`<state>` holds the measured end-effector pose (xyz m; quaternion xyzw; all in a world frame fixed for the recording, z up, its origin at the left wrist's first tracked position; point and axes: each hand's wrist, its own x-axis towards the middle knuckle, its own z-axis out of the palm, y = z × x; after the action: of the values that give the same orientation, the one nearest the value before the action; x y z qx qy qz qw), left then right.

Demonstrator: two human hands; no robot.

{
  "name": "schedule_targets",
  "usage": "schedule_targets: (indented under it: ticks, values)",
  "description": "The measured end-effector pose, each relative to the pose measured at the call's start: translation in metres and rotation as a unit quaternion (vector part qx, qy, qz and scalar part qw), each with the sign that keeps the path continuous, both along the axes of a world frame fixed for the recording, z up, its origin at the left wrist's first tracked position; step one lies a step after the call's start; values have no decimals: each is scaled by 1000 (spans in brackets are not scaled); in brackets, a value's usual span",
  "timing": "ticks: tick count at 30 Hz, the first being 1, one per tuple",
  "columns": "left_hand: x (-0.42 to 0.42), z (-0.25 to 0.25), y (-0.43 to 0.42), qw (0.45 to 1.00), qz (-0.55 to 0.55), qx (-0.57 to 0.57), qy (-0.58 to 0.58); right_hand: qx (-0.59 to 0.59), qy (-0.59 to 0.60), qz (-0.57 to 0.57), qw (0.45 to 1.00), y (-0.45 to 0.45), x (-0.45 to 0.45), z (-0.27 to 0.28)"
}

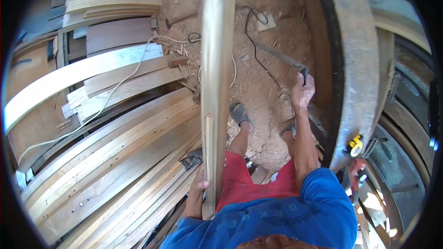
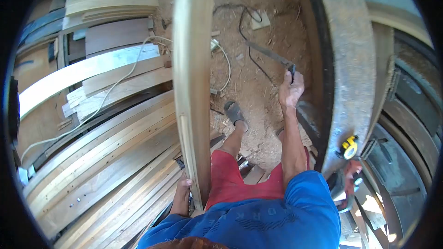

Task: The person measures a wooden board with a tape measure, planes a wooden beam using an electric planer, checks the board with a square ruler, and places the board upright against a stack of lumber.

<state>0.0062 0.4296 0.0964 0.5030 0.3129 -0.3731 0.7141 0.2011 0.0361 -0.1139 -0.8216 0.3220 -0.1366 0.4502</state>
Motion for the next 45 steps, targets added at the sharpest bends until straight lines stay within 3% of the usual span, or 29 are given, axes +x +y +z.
schedule_targets:
  ticks: [2, 3, 7, 9, 12, 17, 20, 24, 33, 41, 42, 43, 45]
  values:
    - [0, 29, -4, 999, -11, -16, -28, 63, -77, -57, 993, -9, 15, 80]
    - [2, 44, -5, 998, -18, -25, -46, 93, -177, -45, 979, -7, 24, 134]
    - [3, 109, -10, 996, -29, -64, -54, 118, -258, 21, 959, 10, 46, 277]
    - [8, 149, -15, 996, -47, -42, -65, 94, -271, 108, 952, 25, 63, 313]
    - [11, 186, -19, 988, -82, -28, -125, -19, -183, 222, 958, 60, 83, 367]
    - [1, 198, -29, 979, -81, -33, -183, -35, -181, 277, 943, 98, 107, 405]
    - [-1, 198, -35, 983, -68, -37, -165, -38, -192, 302, 933, 92, 114, 400]
    - [-1, 192, -36, 973, -81, -31, -214, -23, -87, 327, 941, 87, 116, 416]
    - [5, 201, -37, 970, -76, -35, -228, -12, -109, 320, 941, 90, 115, 408]
    - [27, 225, -23, 967, -94, -75, -227, -64, -153, 364, 917, 114, 52, 444]
    - [31, 230, -25, 968, -81, -84, -224, -82, -159, 375, 910, 116, 38, 450]
    - [34, 234, -29, 968, -69, -94, -220, -11, -152, 385, 910, 122, 22, 469]
    - [39, 236, -35, 965, -49, -108, -232, -56, -160, 382, 909, 121, 14, 474]
